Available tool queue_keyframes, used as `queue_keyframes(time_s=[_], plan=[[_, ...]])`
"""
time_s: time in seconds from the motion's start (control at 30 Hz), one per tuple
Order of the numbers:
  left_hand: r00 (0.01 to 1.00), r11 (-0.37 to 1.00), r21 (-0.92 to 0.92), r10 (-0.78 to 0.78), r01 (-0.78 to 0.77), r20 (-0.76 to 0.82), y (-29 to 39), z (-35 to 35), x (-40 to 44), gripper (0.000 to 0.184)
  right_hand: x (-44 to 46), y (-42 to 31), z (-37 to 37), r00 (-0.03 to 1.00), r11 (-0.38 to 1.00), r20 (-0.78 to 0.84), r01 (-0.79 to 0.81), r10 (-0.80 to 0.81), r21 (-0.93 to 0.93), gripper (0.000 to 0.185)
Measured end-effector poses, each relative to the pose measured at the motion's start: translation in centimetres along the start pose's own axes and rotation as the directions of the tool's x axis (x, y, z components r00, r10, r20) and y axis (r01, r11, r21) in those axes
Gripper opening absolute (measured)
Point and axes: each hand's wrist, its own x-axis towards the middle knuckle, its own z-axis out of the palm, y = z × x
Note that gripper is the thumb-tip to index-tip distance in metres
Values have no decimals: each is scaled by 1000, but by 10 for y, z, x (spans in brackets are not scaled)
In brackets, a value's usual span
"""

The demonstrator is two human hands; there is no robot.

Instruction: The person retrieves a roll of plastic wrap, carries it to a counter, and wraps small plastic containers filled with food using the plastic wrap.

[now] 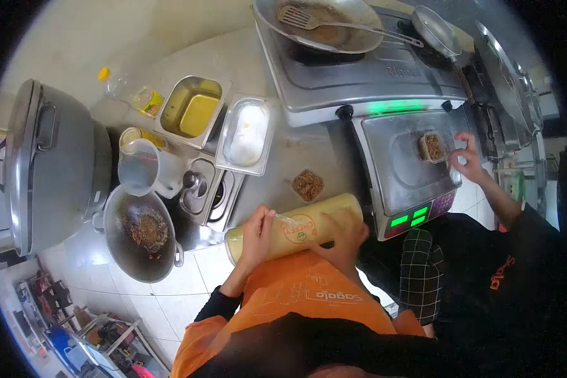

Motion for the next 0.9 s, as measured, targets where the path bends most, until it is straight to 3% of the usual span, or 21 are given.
queue_keyframes(time_s=[0.03, 0.17, 0.23, 0.27, 0.33, 0.37, 0.43, 0.57, 0.63, 0.67, 0.73, 0.87, 0.9], plan=[[999, 999, 17, 33, -33, 17, 0, -1, -1, 24, 0, -1, 4, 987, 995, 136, 73, -81, 62, 48], [993, 1000, -2, -3, 3, 117, 9, -4, -4, 23, -8, 15, 24, 961, 959, 134, 213, -240, 189, 29], [986, 1000, -15, 22, -20, 165, 8, -6, -3, 22, -8, 14, 14, 981, 931, 173, 19, -87, 363, 15], [985, 1000, -16, 22, -20, 170, 11, -5, -4, 22, -8, 11, 6, 982, 932, 172, 15, -83, 361, 15], [969, 994, 6, 103, -107, 226, 21, -5, -8, 20, -6, 6, -13, 886, 808, 436, -372, 161, 457, 13], [968, 994, 6, 104, -108, 229, 26, -6, -8, 20, -4, 6, -17, 886, 807, 434, -373, 164, 458, 13], [937, 993, 71, 66, -96, 343, 34, -10, -9, 18, -1, 9, -24, 787, 664, 593, -536, 170, 521, 12], [929, 981, 141, 77, -136, 362, 46, -21, -5, 17, -6, 21, -33, 847, 743, 531, -369, 21, 559, 12], [920, 977, 153, 77, -146, 384, 50, -26, -6, 18, -12, 29, -34, 850, 875, 527, -275, 27, 398, 14], [918, 977, 154, 78, -149, 389, 52, -27, -6, 18, -12, 28, -37, 851, 874, 525, -279, 32, 398, 14], [900, 975, 156, 77, -158, 429, 55, -27, -7, 18, -8, 24, -43, 788, 932, 587, -331, 186, 149, 15], [916, 976, 159, 76, -149, 393, 32, -20, 5, 15, -12, 30, -35, 790, 848, 582, -433, 194, 305, 15], [949, 984, -78, -129, 157, 287, 21, -19, 15, 14, -13, 29, -31, 855, 883, 501, -335, 138, 329, 14]])
